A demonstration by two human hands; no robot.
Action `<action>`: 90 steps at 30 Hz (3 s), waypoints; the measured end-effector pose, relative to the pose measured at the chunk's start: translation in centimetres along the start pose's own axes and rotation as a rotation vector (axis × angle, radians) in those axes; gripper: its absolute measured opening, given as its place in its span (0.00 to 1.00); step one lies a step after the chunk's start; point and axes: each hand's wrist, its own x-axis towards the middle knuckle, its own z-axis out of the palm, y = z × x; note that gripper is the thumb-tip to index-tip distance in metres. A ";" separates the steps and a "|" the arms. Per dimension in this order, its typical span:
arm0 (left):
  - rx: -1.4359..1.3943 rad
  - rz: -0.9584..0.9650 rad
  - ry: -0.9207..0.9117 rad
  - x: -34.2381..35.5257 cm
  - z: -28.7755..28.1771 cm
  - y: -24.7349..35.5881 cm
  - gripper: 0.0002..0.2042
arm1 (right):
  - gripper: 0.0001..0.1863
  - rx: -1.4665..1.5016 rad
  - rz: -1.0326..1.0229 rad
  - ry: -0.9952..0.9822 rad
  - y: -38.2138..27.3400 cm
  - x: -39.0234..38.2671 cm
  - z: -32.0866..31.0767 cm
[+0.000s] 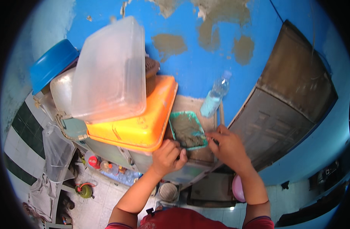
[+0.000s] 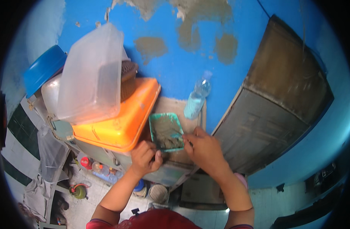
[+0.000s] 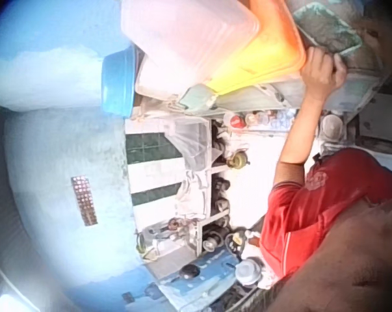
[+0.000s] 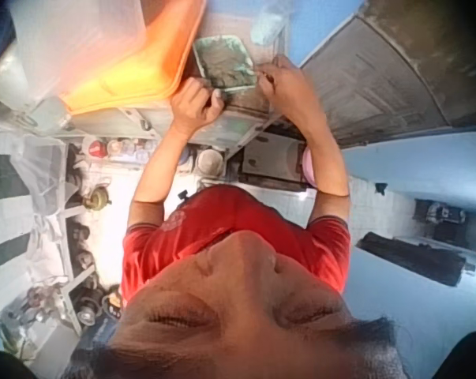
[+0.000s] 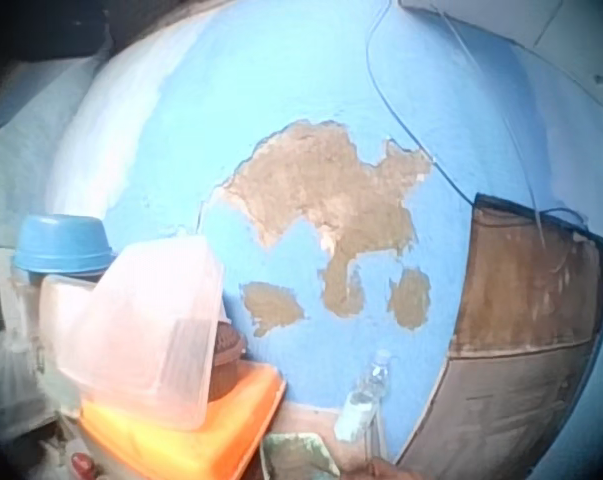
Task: The person uses a trowel to scoop plaster from a green tray and applies it to a damaged section of a blue wall, smoothing the surface. They repeatedly reload the trowel and spread the material over the patch area.
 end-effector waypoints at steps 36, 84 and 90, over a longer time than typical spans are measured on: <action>-0.006 0.008 0.040 0.4 0.0 0.5 0.06 | 0.11 -0.044 -0.024 -0.015 1.1 -0.1 0.7; 0.011 -0.015 -0.001 0.1 0.1 0.3 0.06 | 0.13 0.131 -0.138 0.156 3.0 -0.3 0.6; 0.025 -0.004 0.013 0.4 0.2 0.4 0.06 | 0.15 0.261 -0.046 0.188 3.4 -1.6 0.9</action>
